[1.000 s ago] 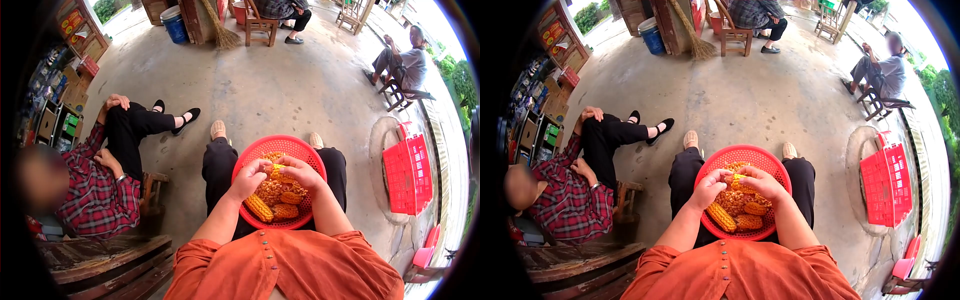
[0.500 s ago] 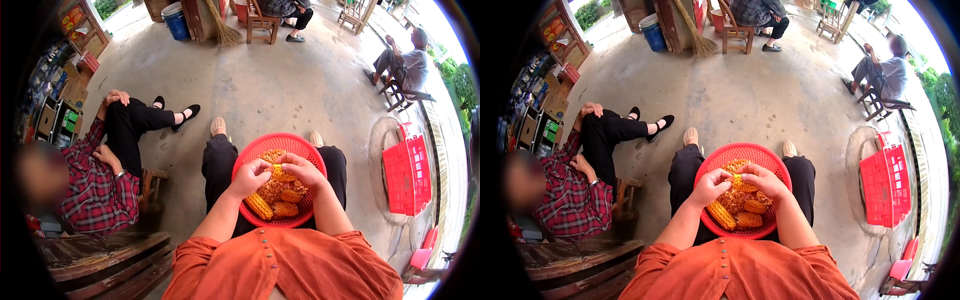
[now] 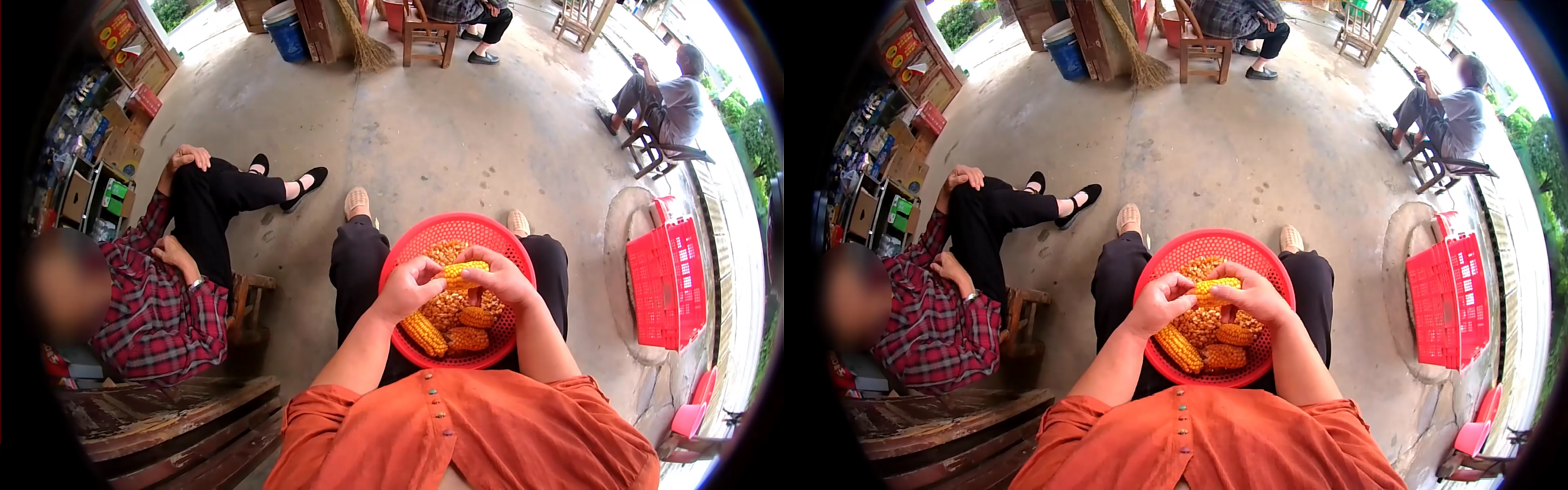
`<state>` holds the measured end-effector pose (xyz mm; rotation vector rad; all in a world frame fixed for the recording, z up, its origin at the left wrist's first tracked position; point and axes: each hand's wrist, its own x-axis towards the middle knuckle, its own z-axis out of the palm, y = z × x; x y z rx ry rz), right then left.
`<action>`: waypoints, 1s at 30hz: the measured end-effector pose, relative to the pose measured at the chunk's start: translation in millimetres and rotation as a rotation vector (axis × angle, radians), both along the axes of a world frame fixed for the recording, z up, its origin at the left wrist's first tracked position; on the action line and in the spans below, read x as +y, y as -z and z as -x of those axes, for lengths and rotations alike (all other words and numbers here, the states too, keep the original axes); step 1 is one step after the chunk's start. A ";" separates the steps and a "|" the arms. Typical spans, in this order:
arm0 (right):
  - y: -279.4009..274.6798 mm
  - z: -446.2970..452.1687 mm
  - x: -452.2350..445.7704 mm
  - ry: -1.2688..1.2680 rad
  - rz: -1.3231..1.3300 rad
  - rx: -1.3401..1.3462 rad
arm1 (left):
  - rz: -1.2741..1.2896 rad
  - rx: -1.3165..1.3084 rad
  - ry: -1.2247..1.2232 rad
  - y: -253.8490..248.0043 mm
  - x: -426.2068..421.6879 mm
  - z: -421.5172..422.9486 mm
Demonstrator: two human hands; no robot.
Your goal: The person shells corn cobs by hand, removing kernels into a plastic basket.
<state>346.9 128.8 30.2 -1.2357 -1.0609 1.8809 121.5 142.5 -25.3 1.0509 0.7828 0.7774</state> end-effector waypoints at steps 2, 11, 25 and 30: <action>-4.8 2.9 -1.0 -0.015 -0.020 -0.085 | -0.002 0.026 -0.007 3.2 0.4 0.3; -4.4 10.1 -2.1 -0.029 -0.059 -0.179 | -0.118 0.215 -0.036 11.5 0.5 -0.1; 0.8 9.1 -2.3 -0.042 0.008 -0.128 | -0.098 0.215 -0.010 8.5 1.7 2.2; 6.6 7.9 -0.9 0.001 0.025 -0.062 | -0.075 0.155 -0.019 7.5 0.4 1.2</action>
